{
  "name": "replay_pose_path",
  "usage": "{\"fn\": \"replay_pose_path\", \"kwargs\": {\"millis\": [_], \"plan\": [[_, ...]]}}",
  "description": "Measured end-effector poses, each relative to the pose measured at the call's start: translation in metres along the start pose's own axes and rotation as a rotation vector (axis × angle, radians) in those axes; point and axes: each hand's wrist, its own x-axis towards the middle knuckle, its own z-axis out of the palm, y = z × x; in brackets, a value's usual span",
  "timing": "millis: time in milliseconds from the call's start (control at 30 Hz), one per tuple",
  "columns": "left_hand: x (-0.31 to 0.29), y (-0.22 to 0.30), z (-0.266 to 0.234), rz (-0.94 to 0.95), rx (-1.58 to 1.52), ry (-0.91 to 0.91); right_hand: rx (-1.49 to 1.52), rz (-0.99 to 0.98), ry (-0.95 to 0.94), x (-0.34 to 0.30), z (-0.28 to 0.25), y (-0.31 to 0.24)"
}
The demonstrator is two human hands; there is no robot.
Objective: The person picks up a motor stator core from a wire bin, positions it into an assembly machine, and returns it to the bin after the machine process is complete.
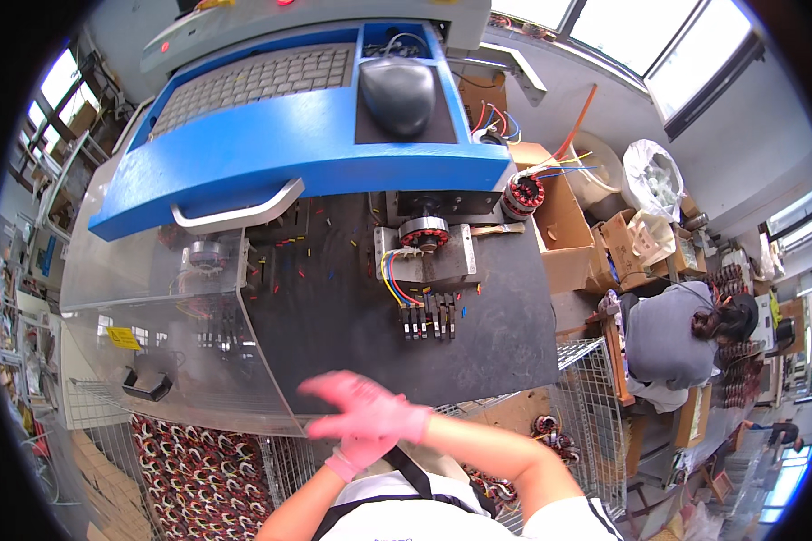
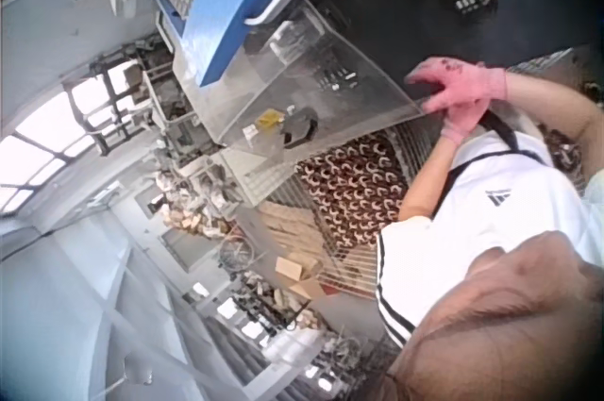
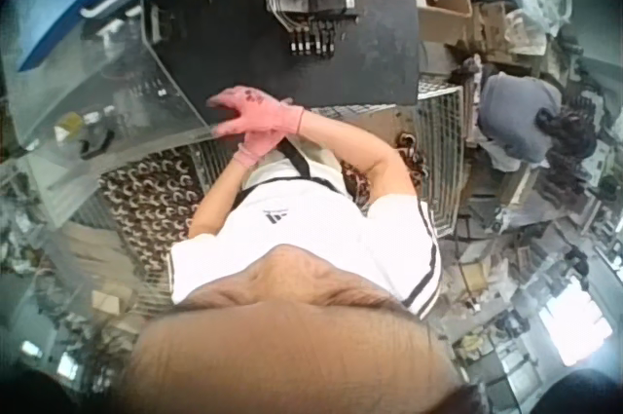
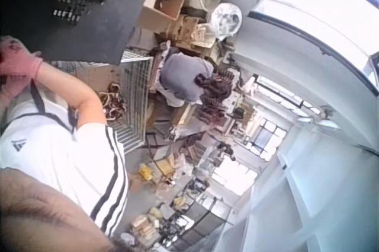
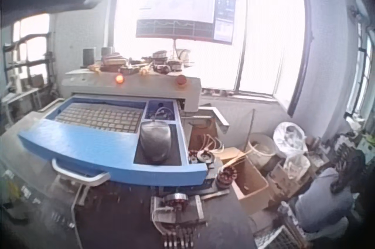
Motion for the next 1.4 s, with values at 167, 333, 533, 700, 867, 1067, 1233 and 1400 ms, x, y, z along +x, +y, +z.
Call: {"fn": "replay_pose_path", "kwargs": {"millis": [167, 333, 533, 700, 867, 1067, 1233, 1400], "plan": [[-0.008, 0.031, -0.033, -0.132, 0.026, -0.336, 0.105, 0.123, -0.174, 0.001, 0.065, 0.002], [-0.061, 0.035, -0.088, -0.056, 0.237, -0.284, 0.029, 0.222, -0.087, -0.066, -0.003, 0.005], [-0.128, 0.023, -0.127, -0.452, 0.304, -0.001, 0.192, 0.464, 0.645, -0.198, -0.061, 0.053], [-0.145, -0.033, -0.149, -0.526, 0.3, 0.433, 0.153, 0.304, 1.212, -0.265, -0.107, 0.119], [-0.114, -0.079, -0.199, -0.294, 0.465, 0.505, -0.172, 0.339, 1.458, -0.315, -0.163, 0.189], [-0.079, -0.13, -0.26, -0.121, 0.672, 0.475, -0.101, 0.311, 1.899, -0.249, -0.158, 0.114], [-0.061, -0.176, -0.268, -0.05, 0.679, 0.41, -0.331, -0.164, 1.614, -0.034, -0.035, -0.081], [-0.072, -0.203, -0.266, -0.048, 0.67, 0.389, -0.59, -0.339, 0.332, 0.185, 0.166, -0.097]]}}
